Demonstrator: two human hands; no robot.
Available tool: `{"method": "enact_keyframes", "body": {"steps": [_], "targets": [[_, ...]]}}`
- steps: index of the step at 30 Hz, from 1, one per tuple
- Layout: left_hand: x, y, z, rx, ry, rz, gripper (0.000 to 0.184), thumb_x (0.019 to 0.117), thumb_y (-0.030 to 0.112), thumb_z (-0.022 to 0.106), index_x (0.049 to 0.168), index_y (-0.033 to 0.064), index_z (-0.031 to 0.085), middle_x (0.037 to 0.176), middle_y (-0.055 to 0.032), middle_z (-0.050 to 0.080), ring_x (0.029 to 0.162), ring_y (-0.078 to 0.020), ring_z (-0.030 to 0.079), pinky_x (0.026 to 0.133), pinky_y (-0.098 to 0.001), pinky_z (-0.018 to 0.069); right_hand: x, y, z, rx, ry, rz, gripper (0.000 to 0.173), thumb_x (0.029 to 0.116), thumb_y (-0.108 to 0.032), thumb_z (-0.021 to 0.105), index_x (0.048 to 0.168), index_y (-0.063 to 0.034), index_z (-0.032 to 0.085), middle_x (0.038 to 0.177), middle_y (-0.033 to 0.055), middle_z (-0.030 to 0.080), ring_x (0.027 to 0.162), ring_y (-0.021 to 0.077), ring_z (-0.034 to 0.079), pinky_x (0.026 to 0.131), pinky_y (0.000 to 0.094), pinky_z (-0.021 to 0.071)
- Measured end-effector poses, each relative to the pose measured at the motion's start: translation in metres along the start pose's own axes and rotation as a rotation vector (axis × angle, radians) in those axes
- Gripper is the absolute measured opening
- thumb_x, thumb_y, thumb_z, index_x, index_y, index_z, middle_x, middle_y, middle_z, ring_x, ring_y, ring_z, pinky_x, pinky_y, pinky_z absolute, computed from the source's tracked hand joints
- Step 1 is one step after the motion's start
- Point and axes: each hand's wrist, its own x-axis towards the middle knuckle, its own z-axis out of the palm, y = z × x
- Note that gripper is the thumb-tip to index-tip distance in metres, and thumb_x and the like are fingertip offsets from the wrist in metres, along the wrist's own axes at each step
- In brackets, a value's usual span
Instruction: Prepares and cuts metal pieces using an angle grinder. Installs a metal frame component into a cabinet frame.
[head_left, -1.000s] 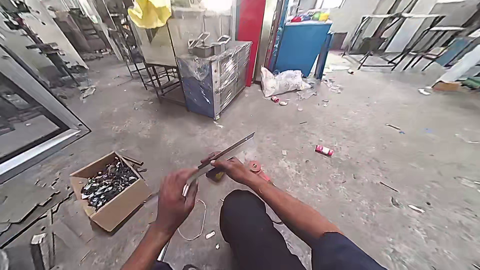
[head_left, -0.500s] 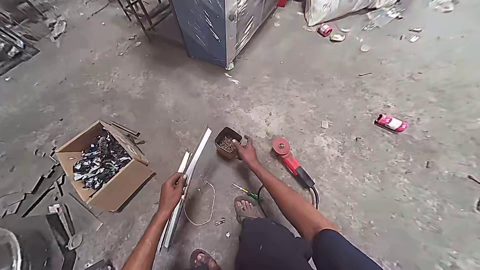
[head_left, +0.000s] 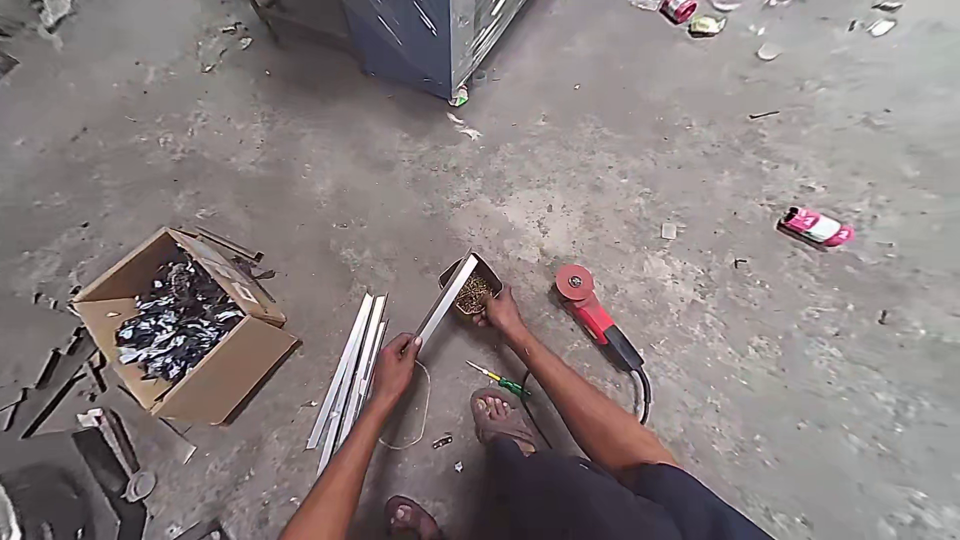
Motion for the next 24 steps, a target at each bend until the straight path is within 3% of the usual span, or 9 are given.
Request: {"method": "enact_keyframes", "body": {"steps": [4,6,8,10,12,13,17,20,24], "targets": [[0.004,-0.006,0.021,0.052,-0.043,0.023,0.032,0.1041,0.038,0.056,0.108,0.0122,0.073,0.086,-0.0015,0.072,0.076,-0.013,0.068,0.075,-0.0397,0.0586,-0.029,0.022,-0.014,0.07,-0.094,-0.021,0.062,0.1038,-0.022,0.056,0.154,-0.0086,0.023,0.087,0.015,0.068,0.058,0.0232,0.07,0.055,0.0381,0.0635],[0.005,-0.009,0.032,0.061,-0.067,0.022,0.031,0.104,0.038,0.057,0.108,0.012,0.073,0.087,-0.002,0.072,0.079,-0.013,0.069,0.079,-0.0402,0.0586,-0.042,0.033,-0.03,0.047,-0.145,-0.097,0.071,0.1063,-0.038,0.056,0.16,-0.0082,0.02,0.081,0.013,0.07,0.061,0.0228,0.071,0.058,0.0382,0.0628],[0.007,-0.011,0.04,0.058,-0.08,0.025,0.031,0.1042,0.037,0.057,0.11,0.0117,0.073,0.089,-0.0026,0.072,0.081,-0.0134,0.069,0.08,-0.0403,0.058,-0.051,0.045,-0.06,-0.223,-0.033,-0.278,0.067,0.1055,-0.042,0.055,0.158,-0.007,0.033,0.084,0.0066,0.073,0.067,0.0177,0.071,0.065,0.0377,0.0633],[0.009,-0.012,0.045,0.058,-0.092,0.027,0.032,0.1051,0.037,0.055,0.111,0.0105,0.073,0.089,-0.004,0.072,0.081,-0.0147,0.068,0.081,-0.0416,0.0574,-0.052,0.065,-0.102,-0.621,0.251,-0.51,0.058,0.0998,-0.041,0.061,0.148,-0.0113,0.053,0.098,0.0034,0.075,0.086,0.0187,0.072,0.08,0.0441,0.0603],[0.01,-0.012,0.048,0.052,-0.109,0.024,0.033,0.1055,0.038,0.054,0.11,0.01,0.072,0.088,-0.0047,0.071,0.08,-0.0153,0.068,0.079,-0.0419,0.0577,-0.046,0.086,-0.157,-0.856,0.447,-0.553,0.062,0.0941,-0.037,0.066,0.148,-0.0096,0.053,0.132,0.0162,0.066,0.124,0.035,0.062,0.107,0.0576,0.0471],[0.009,-0.013,0.047,0.039,-0.122,0.021,0.033,0.1049,0.038,0.055,0.111,0.0098,0.072,0.088,-0.0048,0.072,0.08,-0.0152,0.068,0.079,-0.0416,0.0577,-0.042,0.095,-0.181,-0.908,0.495,-0.503,0.068,0.0914,-0.038,0.068,0.149,-0.006,0.05,0.141,0.0235,0.059,0.133,0.0426,0.054,0.111,0.0627,0.0408],[0.008,-0.015,0.041,-0.048,-0.162,0.038,0.037,0.1013,0.041,0.061,0.122,0.0109,0.07,0.101,-0.0041,0.074,0.09,-0.0123,0.07,0.087,-0.0382,0.0585,-0.015,0.12,-0.24,-0.949,0.445,-0.143,0.088,0.0844,-0.048,0.076,0.156,-0.0092,0.042,0.142,0.0258,0.056,0.126,0.0467,0.057,0.1,0.068,0.0458],[0.001,-0.019,0.037,-0.102,-0.157,0.034,0.04,0.1031,0.039,0.059,0.13,0.0111,0.067,0.108,-0.0041,0.074,0.095,-0.0115,0.07,0.091,-0.0353,0.0576,0.0,0.117,-0.248,-0.953,0.361,-0.084,0.082,0.0856,-0.038,0.075,0.155,-0.0106,0.042,0.139,0.0245,0.058,0.124,0.045,0.059,0.097,0.0658,0.0495],[-0.009,-0.023,0.023,-0.052,-0.15,0.005,0.044,0.1047,0.038,0.056,0.138,0.0094,0.061,0.117,-0.0077,0.073,0.103,-0.0144,0.07,0.096,-0.0377,0.0567,0.007,0.095,-0.25,-1.05,0.238,0.063,0.093,0.0678,-0.048,0.084,0.143,-0.0066,0.047,0.124,0.0255,0.065,0.113,0.0454,0.065,0.087,0.0673,0.0533]]}}
